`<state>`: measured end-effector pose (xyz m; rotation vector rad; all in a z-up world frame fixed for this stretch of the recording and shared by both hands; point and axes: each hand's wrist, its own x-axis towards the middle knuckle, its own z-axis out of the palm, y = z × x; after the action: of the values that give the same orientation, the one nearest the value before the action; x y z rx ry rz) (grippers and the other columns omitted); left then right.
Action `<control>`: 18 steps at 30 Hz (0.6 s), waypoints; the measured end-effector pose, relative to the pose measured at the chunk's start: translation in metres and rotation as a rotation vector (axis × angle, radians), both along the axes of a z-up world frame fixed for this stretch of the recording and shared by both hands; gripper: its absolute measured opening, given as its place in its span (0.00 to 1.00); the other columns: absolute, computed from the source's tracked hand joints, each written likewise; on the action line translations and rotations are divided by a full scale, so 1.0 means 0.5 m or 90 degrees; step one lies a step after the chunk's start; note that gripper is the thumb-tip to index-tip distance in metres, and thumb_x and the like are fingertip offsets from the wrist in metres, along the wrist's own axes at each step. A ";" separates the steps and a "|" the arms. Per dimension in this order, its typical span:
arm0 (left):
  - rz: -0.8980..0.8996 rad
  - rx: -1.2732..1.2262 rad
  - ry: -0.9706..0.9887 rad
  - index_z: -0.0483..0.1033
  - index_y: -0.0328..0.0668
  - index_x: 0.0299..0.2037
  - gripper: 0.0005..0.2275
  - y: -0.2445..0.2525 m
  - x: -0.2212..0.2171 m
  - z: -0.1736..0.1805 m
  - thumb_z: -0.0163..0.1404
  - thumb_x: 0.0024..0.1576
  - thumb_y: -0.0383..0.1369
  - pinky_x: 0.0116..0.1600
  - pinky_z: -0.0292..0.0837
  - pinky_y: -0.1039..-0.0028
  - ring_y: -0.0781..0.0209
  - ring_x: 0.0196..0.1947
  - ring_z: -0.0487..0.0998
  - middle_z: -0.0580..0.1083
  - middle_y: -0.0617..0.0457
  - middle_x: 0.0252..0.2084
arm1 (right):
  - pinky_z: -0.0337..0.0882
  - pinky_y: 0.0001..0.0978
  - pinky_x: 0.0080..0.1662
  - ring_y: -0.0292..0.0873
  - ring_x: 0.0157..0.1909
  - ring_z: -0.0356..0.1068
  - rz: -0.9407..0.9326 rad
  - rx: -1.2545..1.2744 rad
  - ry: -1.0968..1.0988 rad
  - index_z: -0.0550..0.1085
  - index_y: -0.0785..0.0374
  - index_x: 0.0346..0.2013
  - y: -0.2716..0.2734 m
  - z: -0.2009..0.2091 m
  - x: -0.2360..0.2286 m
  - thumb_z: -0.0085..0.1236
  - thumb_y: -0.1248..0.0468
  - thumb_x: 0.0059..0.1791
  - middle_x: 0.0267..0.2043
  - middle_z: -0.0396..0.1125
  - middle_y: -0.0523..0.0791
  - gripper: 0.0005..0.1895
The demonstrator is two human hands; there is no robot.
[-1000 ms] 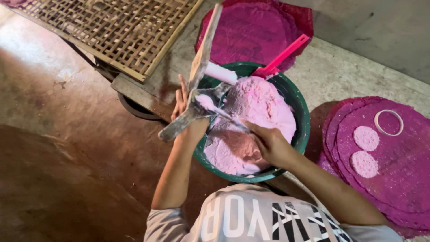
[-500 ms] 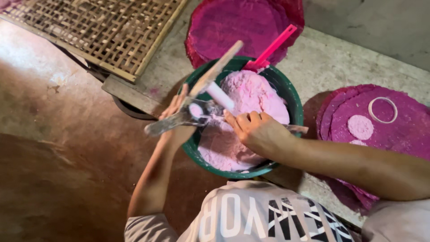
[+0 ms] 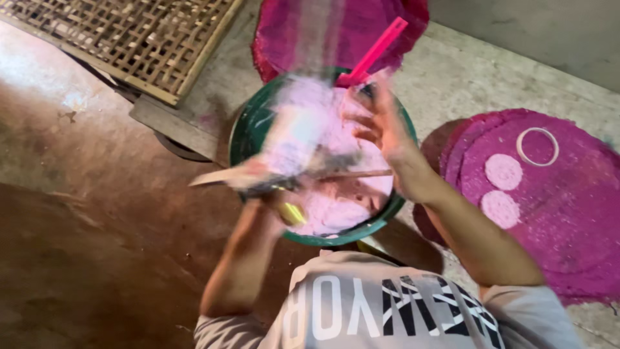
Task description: The person scoops pink dough from a green bowl and uses a manual press to form circular discs on a purple mat. The discs are arranged in rows as they are produced.
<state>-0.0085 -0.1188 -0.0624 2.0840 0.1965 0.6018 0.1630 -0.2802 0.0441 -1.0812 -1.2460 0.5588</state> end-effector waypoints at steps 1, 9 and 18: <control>-0.065 -0.038 0.013 0.71 0.45 0.58 0.18 -0.034 0.013 -0.008 0.56 0.58 0.34 0.56 0.75 0.65 0.53 0.51 0.78 0.75 0.46 0.54 | 0.61 0.45 0.73 0.47 0.74 0.60 0.003 0.084 0.129 0.32 0.46 0.78 -0.022 0.004 0.004 0.42 0.35 0.56 0.80 0.48 0.50 0.47; -0.456 -0.125 0.090 0.74 0.44 0.57 0.17 -0.200 0.115 0.020 0.57 0.58 0.31 0.60 0.73 0.65 0.56 0.51 0.78 0.76 0.49 0.49 | 0.76 0.40 0.43 0.50 0.51 0.71 -0.173 0.052 0.145 0.50 0.61 0.77 -0.307 0.102 0.018 0.55 0.43 0.55 0.69 0.60 0.57 0.45; -0.554 0.007 0.206 0.73 0.47 0.57 0.21 -0.392 0.179 0.084 0.59 0.52 0.33 0.58 0.73 0.64 0.55 0.52 0.78 0.76 0.49 0.51 | 0.77 0.38 0.42 0.59 0.50 0.77 -0.351 0.031 -0.585 0.65 0.66 0.52 -0.546 -0.015 -0.012 0.50 0.58 0.52 0.54 0.70 0.63 0.18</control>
<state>0.0812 -0.3148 -0.0204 2.0135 -0.5154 -0.2601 0.1571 -0.5534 0.0364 -1.6375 -1.6097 -0.4545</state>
